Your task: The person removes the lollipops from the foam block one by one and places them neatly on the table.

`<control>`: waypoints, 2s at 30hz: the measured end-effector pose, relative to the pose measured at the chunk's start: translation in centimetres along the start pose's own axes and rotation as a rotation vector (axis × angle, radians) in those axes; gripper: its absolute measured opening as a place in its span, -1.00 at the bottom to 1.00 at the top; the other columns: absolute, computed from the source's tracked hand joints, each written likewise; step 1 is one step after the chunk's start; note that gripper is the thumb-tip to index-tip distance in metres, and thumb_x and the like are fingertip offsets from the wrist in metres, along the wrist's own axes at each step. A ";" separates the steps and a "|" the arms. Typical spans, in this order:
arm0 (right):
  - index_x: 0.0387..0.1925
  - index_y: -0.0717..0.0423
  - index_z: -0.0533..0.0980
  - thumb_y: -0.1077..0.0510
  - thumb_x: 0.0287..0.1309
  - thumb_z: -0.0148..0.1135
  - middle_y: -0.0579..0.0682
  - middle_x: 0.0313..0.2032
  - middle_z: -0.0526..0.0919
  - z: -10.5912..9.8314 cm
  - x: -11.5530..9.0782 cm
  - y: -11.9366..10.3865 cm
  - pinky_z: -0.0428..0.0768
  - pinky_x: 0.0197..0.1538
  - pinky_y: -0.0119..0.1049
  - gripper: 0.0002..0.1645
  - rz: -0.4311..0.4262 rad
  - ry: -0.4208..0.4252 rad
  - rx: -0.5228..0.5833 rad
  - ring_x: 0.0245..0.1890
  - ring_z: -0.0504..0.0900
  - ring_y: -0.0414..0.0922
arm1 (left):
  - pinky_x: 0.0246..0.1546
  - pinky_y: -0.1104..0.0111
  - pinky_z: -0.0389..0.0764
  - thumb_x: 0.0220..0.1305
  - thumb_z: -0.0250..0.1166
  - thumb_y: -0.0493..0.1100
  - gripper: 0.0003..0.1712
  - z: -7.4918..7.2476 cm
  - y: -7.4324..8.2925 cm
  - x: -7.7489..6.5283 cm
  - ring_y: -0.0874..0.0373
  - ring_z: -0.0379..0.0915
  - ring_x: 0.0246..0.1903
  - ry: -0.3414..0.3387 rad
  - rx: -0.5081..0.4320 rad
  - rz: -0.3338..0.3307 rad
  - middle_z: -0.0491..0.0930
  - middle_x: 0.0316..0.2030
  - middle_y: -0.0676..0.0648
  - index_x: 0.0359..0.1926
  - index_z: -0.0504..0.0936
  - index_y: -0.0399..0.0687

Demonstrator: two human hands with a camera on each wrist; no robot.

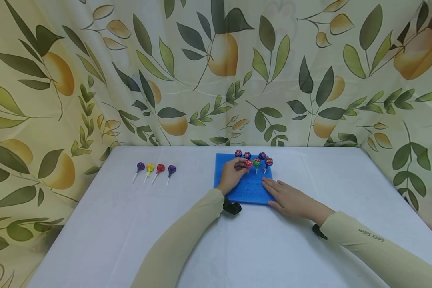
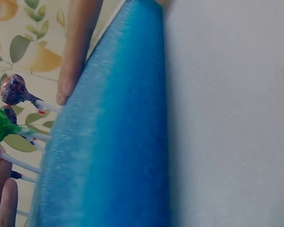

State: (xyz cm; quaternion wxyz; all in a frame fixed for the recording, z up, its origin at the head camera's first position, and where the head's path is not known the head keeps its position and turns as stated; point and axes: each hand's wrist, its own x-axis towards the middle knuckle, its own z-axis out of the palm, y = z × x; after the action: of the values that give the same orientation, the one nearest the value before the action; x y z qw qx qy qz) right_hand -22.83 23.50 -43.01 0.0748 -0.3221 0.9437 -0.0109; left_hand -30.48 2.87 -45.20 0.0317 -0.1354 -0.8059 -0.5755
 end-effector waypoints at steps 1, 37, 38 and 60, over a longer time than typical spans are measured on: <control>0.39 0.27 0.07 -0.15 0.34 -0.06 0.20 0.43 0.09 0.0 0.0 0.0 0.19 0.37 0.11 -0.20 0.001 -0.001 -0.001 0.42 0.10 0.17 | -0.02 0.44 0.58 0.20 0.28 -0.26 -0.71 -0.1 0.1 0.0 0.15 0.60 -0.10 0.008 -0.004 0.002 0.68 -0.15 -0.11 -0.03 0.59 -0.15; 0.39 0.27 0.07 -0.12 0.34 -0.05 0.20 0.42 0.09 0.4 -0.1 0.1 0.17 0.38 0.11 -0.21 0.002 0.017 0.017 0.42 0.10 0.17 | -0.17 0.38 0.66 0.23 0.25 -0.24 -0.61 -13.2 2.0 -5.0 0.07 0.63 -0.15 0.071 -0.141 -0.159 0.62 -0.06 -0.26 0.09 0.53 -0.24; 0.39 0.28 0.07 -0.12 0.34 -0.04 0.21 0.42 0.10 0.4 -0.1 0.1 0.17 0.38 0.11 -0.21 -0.001 0.019 0.017 0.41 0.10 0.17 | -0.17 0.39 0.66 0.23 0.24 -0.25 -0.60 -13.7 2.0 -5.3 0.09 0.63 -0.16 0.078 -0.142 -0.176 0.62 -0.06 -0.26 0.10 0.52 -0.24; 0.39 0.27 0.06 -0.12 0.33 -0.04 0.20 0.43 0.09 0.1 0.0 0.0 0.16 0.39 0.11 -0.21 -0.006 0.018 0.017 0.42 0.09 0.17 | -0.07 0.41 0.62 0.33 0.16 -0.08 -0.47 -25.4 -1.4 -10.7 0.24 0.56 -0.13 0.226 0.048 -0.393 0.48 0.13 -0.29 0.23 0.39 -0.25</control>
State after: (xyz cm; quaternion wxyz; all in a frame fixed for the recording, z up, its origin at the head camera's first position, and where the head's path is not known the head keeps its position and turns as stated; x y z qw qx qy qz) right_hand -22.80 23.54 -43.08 0.0690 -0.3243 0.9432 -0.0221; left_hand -23.18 -23.30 -40.14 0.0122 0.0902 -0.8217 -0.5626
